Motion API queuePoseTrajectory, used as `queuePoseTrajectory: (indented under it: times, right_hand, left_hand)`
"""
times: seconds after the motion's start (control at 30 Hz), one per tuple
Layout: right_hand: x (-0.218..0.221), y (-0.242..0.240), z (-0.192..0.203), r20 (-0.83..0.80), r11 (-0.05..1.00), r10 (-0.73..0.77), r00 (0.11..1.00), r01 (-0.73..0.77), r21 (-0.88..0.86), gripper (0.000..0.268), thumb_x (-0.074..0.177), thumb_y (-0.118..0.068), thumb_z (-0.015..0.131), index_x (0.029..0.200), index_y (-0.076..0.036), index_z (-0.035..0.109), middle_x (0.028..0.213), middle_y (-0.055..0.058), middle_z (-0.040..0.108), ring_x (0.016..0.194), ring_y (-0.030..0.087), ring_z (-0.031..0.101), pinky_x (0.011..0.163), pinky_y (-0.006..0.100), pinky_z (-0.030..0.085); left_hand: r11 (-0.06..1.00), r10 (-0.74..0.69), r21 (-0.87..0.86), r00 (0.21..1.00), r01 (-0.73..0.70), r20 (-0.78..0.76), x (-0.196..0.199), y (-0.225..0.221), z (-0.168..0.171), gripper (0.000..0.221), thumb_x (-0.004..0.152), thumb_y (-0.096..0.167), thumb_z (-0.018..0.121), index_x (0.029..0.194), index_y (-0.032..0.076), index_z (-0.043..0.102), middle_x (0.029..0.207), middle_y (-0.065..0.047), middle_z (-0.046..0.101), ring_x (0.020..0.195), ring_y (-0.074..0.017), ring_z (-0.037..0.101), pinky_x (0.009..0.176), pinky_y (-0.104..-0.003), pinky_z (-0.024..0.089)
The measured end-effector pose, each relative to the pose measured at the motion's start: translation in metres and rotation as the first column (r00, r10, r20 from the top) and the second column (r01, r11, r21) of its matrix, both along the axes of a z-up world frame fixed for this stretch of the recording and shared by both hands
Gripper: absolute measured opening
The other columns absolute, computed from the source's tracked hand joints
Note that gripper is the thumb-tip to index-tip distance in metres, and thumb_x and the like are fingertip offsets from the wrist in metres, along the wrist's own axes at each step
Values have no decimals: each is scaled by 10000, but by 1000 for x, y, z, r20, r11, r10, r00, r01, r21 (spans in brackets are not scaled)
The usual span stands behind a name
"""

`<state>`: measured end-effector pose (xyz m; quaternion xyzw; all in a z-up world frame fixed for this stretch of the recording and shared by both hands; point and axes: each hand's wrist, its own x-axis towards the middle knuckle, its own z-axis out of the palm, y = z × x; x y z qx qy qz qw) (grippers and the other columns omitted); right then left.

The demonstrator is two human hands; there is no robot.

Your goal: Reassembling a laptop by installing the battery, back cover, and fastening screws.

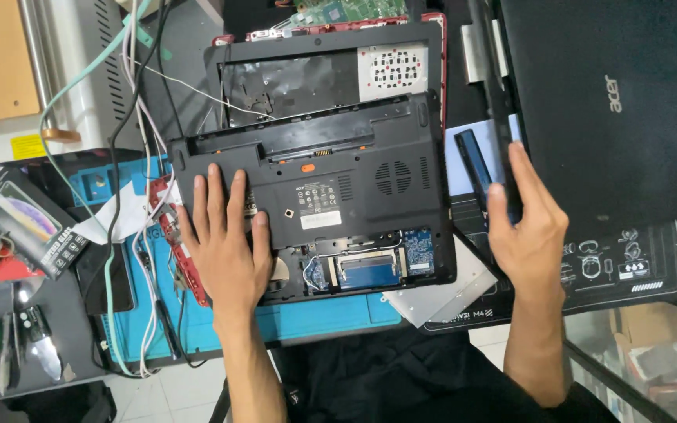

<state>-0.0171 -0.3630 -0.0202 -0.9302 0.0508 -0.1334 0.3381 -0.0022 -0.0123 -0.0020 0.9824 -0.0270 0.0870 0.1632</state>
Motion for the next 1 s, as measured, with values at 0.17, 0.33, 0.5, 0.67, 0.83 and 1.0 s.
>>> queuePoseTrajectory:
  times: [0.17,0.33,0.5,0.67,0.83,1.0]
  right_hand:
    - [2,-8,-2,39,996,-87,995,88,-20,376,1142,-90,522,1490,48,551,1406,294,644,1286,421,667,1041,456,548]
    - [-2,-16,-3,52,991,-128,990,130,-38,371,1182,-114,510,1502,62,576,1283,286,695,1123,347,729,916,417,582]
    - [-9,-30,-9,75,916,-357,931,334,223,355,1195,-203,524,1394,47,677,927,83,666,740,70,510,646,243,390]
    - [-22,-39,-14,100,910,-336,936,296,289,359,1245,-234,525,1345,84,659,958,8,655,775,20,507,693,190,394]
    - [-35,-33,-5,49,843,-445,894,400,359,412,1183,-290,530,1350,56,678,838,-29,560,652,2,403,624,186,263]
    - [-62,-19,-8,218,915,-351,911,283,288,388,1246,-307,558,1280,56,691,892,26,635,730,7,474,651,165,318]
  left_hand:
    - [1000,1,-6,1000,-1,1,2,0,-1,511,1065,281,528,1551,125,510,1674,-126,384,1569,-325,309,1285,-549,150]
    - [1000,9,-4,1000,-9,-10,0,0,-3,512,1078,279,508,1565,120,508,1682,-130,382,1575,-328,308,1292,-555,148]
    - [1000,1,9,1000,0,-16,0,0,-4,524,1076,285,507,1568,103,505,1681,-149,387,1578,-341,307,1294,-563,147]
    - [1000,-9,5,1000,9,-12,0,1,-7,516,1076,280,500,1559,100,509,1679,-161,393,1579,-357,307,1297,-568,150]
    - [1000,-2,-7,1000,1,-8,4,-1,-2,510,1066,273,503,1543,95,522,1671,-151,395,1574,-352,306,1296,-566,157]
    - [930,68,-363,998,-63,2,0,7,10,372,1164,282,442,1434,91,613,1534,-148,622,1548,-355,487,1355,-529,169]
